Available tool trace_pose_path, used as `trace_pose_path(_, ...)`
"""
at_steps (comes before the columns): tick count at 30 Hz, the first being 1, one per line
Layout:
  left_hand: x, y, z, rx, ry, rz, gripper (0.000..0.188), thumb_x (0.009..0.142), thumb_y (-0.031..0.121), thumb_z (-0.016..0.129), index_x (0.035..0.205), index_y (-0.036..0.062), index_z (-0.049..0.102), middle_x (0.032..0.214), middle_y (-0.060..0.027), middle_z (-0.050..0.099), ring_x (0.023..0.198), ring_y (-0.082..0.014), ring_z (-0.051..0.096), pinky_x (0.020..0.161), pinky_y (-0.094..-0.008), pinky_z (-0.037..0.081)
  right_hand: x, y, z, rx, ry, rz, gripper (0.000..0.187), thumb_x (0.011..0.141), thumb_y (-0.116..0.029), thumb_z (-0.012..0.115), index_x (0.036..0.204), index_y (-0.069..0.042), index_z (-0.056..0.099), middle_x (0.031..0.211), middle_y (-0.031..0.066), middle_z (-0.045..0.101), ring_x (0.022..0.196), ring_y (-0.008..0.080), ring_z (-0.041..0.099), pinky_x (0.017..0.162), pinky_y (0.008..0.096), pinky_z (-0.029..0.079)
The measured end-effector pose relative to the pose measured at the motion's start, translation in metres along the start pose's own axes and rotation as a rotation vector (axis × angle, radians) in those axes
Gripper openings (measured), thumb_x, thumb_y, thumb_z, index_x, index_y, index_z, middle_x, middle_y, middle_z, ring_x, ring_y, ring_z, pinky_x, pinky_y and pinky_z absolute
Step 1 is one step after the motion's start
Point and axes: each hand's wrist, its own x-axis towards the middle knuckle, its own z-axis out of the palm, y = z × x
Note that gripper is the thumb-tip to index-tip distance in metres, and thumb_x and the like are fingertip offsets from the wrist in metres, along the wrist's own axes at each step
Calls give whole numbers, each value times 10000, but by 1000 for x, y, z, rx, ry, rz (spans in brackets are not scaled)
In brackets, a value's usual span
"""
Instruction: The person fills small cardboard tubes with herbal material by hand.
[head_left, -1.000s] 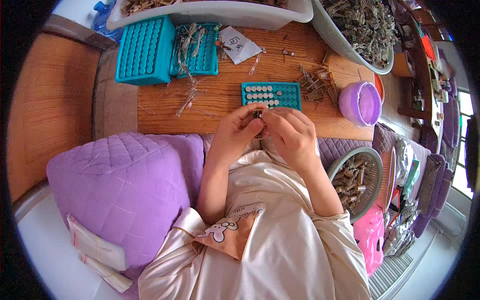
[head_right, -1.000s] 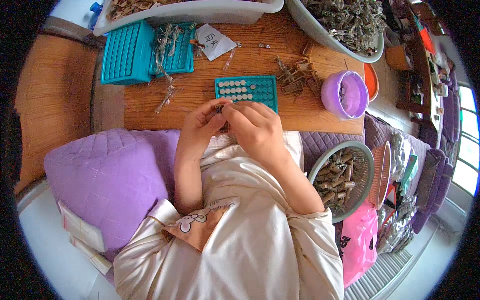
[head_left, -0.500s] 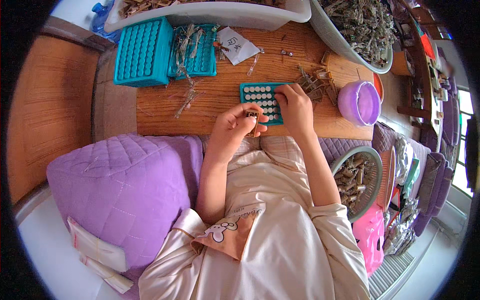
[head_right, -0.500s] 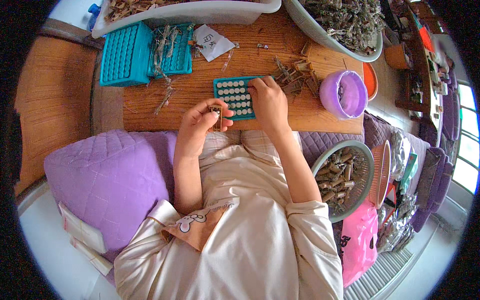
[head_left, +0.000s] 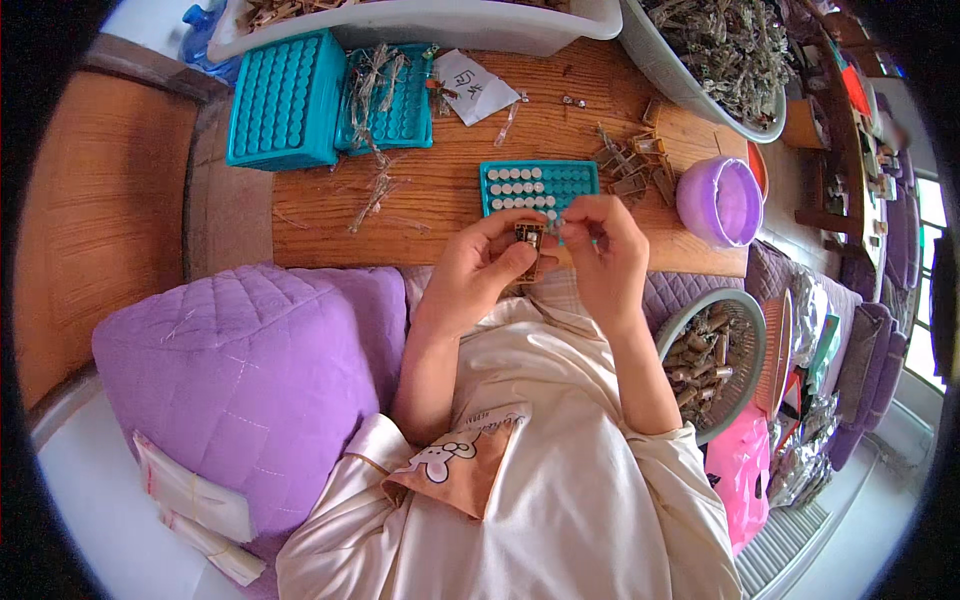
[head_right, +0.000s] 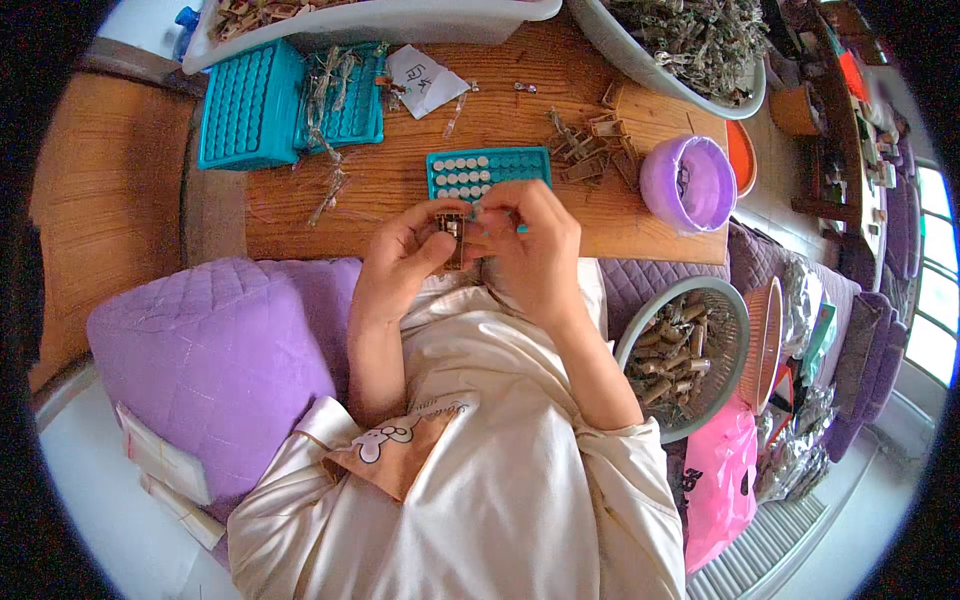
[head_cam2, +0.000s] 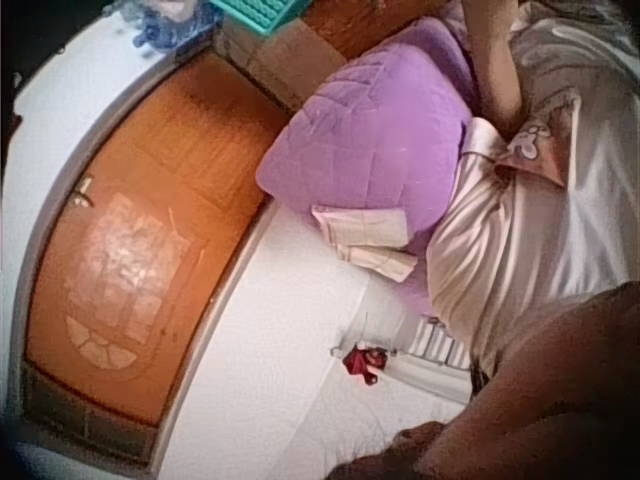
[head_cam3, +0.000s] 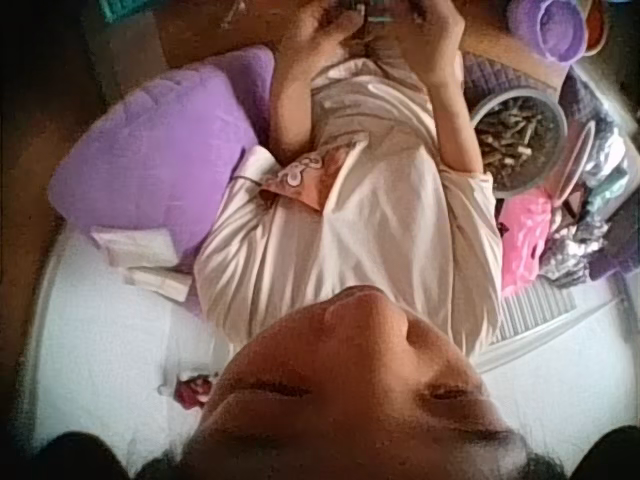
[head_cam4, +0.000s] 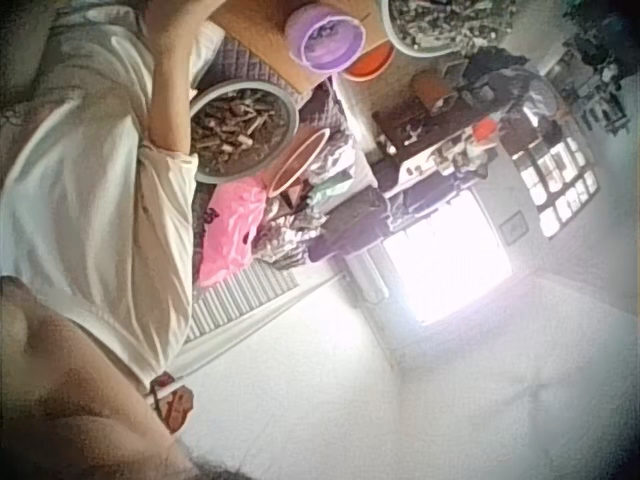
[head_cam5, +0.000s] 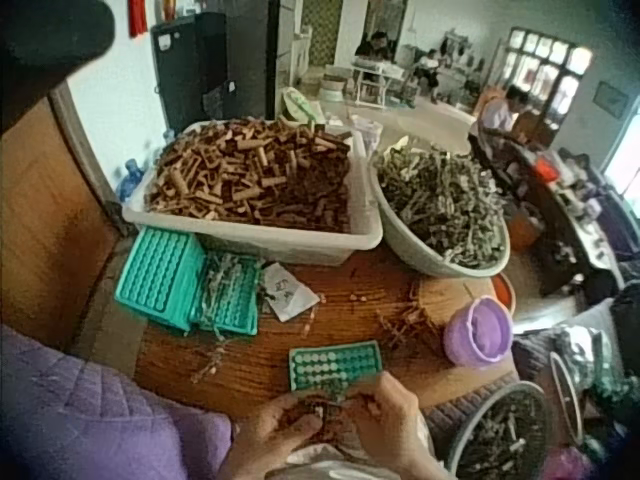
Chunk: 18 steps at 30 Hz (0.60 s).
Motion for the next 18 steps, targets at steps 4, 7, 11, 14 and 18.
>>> trace_pose_path(4, -1, 0, 4, 40, -51, -12, 286, 798, 72, 517, 1060, -25, 457, 900, -61, 557, 752, -89, 535, 660, -208, 442, -8, -1, 1, -96, 22, -201, 122, 686, 22, 576, 780, -39, 528, 781, 89, 526, 647, 213, 534, 543, 267, 447)
trace_pose_path(7, -2, 1, 8, 121, -5, -24, 279, 792, 52, 516, 1056, -22, 467, 858, -41, 562, 729, -65, 523, 638, -192, 436, -12, -1, 0, -57, -8, -111, 117, 684, 10, 585, 773, -39, 527, 792, 86, 523, 660, 206, 533, 542, 264, 446)
trace_pose_path(11, -3, -1, 7, 326, 23, -60, 267, 780, 41, 523, 1038, -18, 488, 770, -19, 571, 689, -43, 514, 596, -194, 423, -14, 1, -6, -50, -76, -112, 120, 678, 6, 590, 770, -37, 527, 807, 88, 515, 664, 204, 530, 530, 261, 443)
trace_pose_path(14, -4, 2, 10, 456, 10, -79, 272, 771, 57, 531, 1030, -17, 493, 748, -52, 586, 681, -66, 531, 573, -220, 418, -13, 0, -14, -37, -154, -46, 112, 669, 5, 591, 754, -32, 529, 822, 95, 509, 683, 207, 528, 541, 273, 441)
trace_pose_path(18, -3, -6, 10, 547, -70, -144, 330, 779, 82, 536, 1080, -25, 458, 797, -34, 567, 724, -88, 529, 659, -216, 430, -4, -7, -34, -128, -416, 122, 117, 640, -9, 604, 718, -27, 519, 806, 73, 492, 700, 179, 494, 590, 264, 409)
